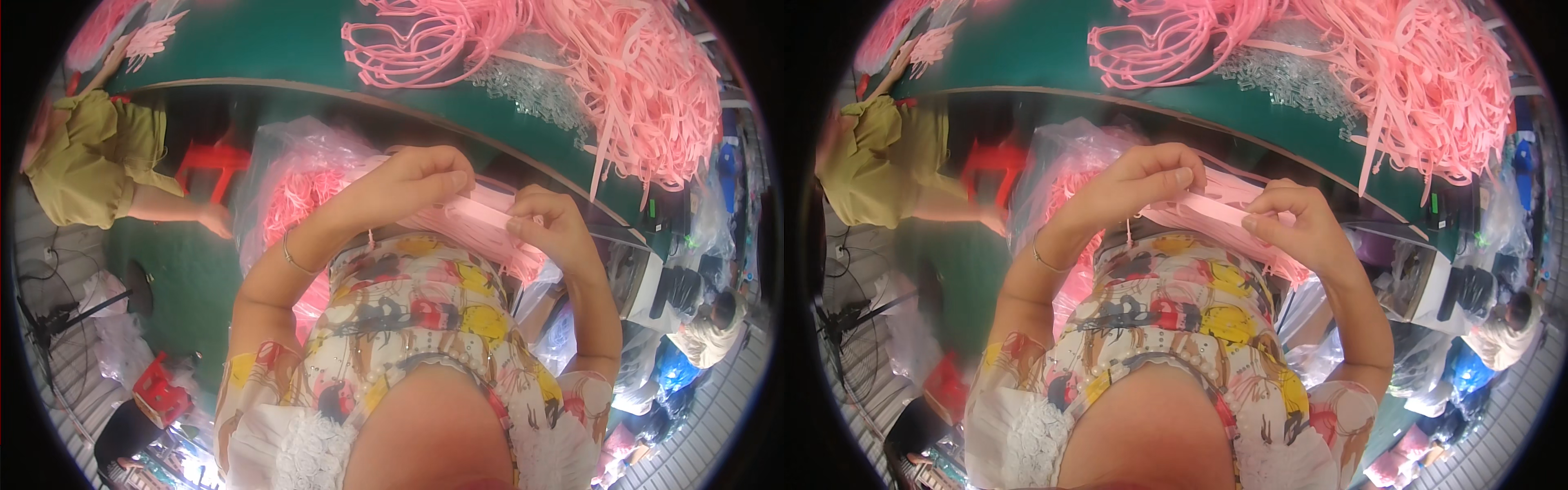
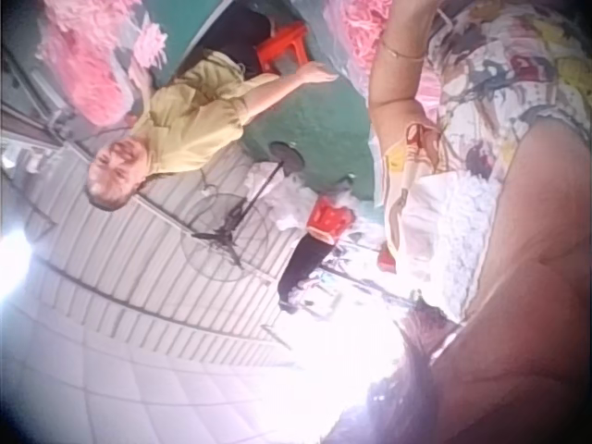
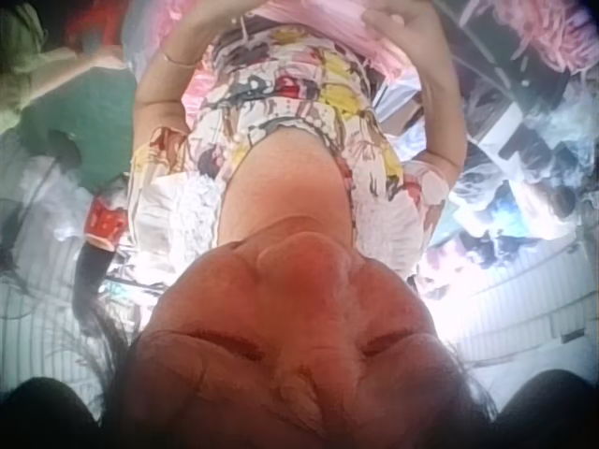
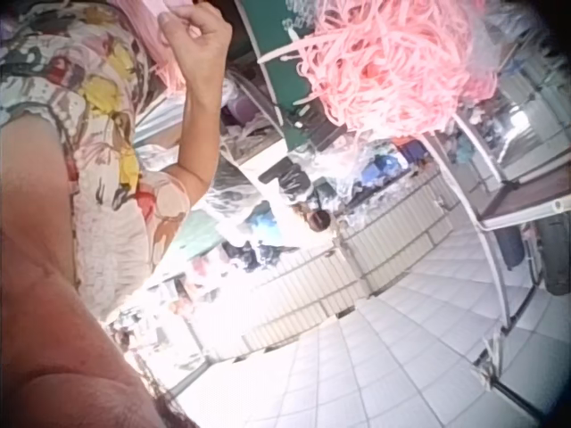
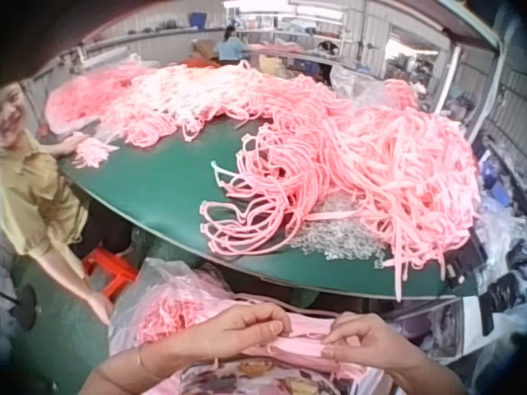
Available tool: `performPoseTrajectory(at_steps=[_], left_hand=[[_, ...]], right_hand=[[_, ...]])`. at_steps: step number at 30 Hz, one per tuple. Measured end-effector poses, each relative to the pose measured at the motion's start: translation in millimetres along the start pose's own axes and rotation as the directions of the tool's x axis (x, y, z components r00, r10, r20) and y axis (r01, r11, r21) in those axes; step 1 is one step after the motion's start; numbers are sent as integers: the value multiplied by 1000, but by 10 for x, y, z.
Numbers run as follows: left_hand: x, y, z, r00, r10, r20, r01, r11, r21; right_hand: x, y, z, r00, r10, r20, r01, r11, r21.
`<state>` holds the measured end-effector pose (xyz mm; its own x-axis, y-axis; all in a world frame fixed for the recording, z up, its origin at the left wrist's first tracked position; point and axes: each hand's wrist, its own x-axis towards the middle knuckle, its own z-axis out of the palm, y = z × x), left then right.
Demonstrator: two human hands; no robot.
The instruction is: The person sorts a large pile of pink elastic bands on a green table. They pick up individual bands, straighten them, and place them into a neat stack. The person occasionally adjusts the pile and continues the repetitive sorting process.
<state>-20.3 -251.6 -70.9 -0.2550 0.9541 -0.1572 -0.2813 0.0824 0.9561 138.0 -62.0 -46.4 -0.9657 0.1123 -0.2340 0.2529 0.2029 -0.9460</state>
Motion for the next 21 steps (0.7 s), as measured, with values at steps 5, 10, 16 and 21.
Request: performPoseTrajectory(at_steps=[5,10,16,21], left_hand=[[-30,-32,-25,1000,7,5,-7,1000,5],[-26,-30,-31,998,65,19,-67,975,210],[516,-147,-76,854,506,-118,-236,580,779],[1003,-296,-92,710,671,-214,134,170,976]], right_hand=[[28,-35,31,999,41,3,-41,999,-17],[42,-57,45,998,61,-4,-61,996,-61],[91,-45,169,992,-128,2,126,976,-180],[117,34,224,983,-182,32,184,954,-238]])
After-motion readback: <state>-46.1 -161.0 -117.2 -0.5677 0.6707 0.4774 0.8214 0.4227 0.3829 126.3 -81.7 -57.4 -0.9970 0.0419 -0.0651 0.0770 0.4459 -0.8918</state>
